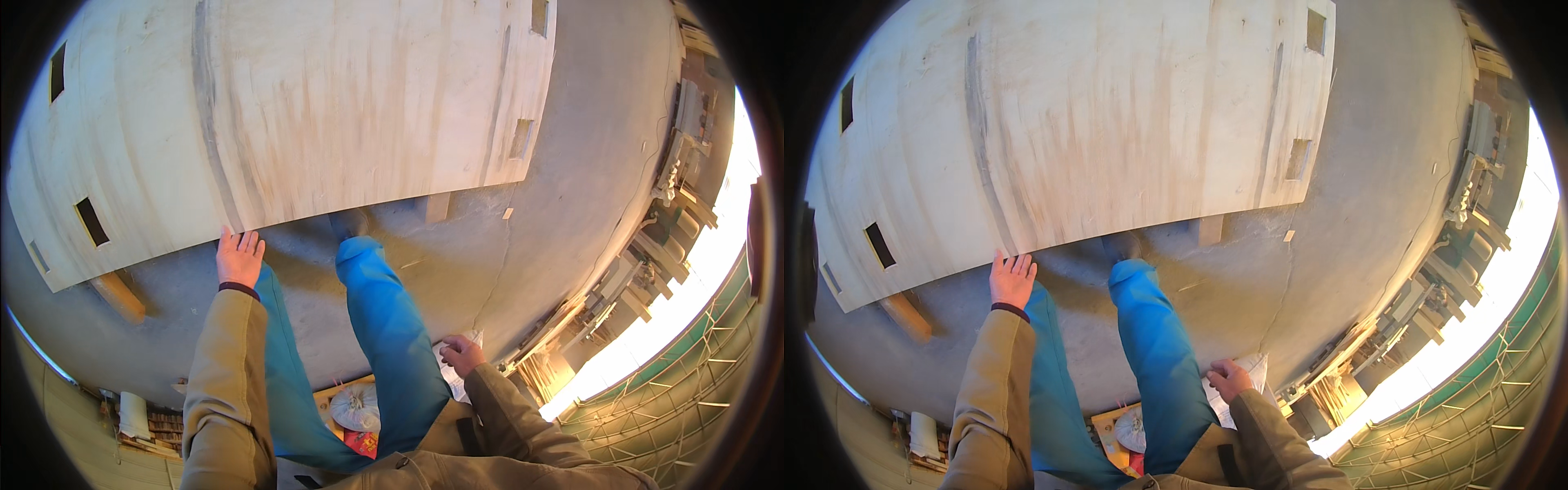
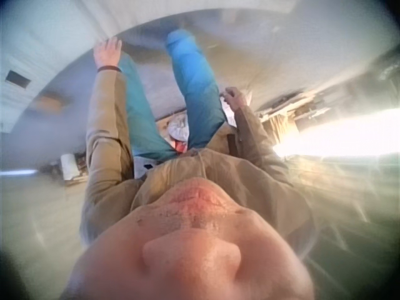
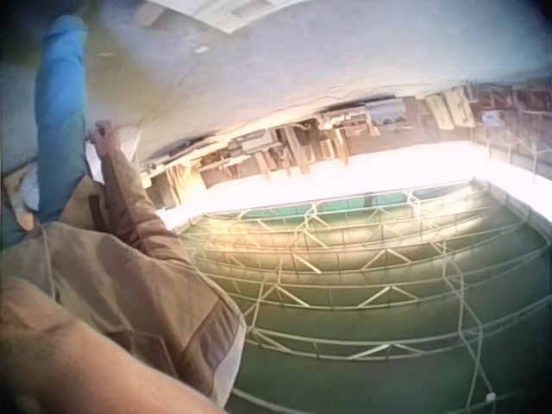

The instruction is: The person moves around a workshop, picks up a large plywood panel, flips it, and places it on the floor. They then pick up and place several wooden planks and smaller pieces, arranging them on and around the panel. The person also handles a jigsaw and a small wooden block, placing them on the panel.

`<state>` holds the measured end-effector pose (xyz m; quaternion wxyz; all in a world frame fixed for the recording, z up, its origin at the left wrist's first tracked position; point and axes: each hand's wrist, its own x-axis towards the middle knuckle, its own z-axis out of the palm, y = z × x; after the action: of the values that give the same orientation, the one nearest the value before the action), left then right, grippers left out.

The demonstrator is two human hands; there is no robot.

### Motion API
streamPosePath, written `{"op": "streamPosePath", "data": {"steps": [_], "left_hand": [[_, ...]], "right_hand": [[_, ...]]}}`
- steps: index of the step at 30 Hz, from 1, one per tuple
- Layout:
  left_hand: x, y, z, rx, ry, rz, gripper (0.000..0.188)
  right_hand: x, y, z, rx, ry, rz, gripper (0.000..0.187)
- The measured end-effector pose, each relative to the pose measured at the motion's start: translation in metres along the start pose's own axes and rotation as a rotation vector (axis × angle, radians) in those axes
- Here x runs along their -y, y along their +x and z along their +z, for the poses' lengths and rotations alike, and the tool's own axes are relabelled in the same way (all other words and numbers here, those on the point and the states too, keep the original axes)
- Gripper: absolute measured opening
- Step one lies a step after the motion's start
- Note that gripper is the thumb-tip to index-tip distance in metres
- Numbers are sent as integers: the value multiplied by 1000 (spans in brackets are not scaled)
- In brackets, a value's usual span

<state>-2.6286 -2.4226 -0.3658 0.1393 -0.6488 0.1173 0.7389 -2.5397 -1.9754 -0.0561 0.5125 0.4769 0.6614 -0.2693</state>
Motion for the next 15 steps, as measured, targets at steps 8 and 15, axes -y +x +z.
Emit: {"op": "streamPosePath", "data": {"steps": [8, 15], "left_hand": [[-11, 23, -4, -38, 12, 22, 73], [-2, 35, -10, -72, -54, 66, 64]], "right_hand": [[-16, 19, 0, -14, -49, -12, 37], [-41, 30, 4, -14, -40, -13, 38]]}}
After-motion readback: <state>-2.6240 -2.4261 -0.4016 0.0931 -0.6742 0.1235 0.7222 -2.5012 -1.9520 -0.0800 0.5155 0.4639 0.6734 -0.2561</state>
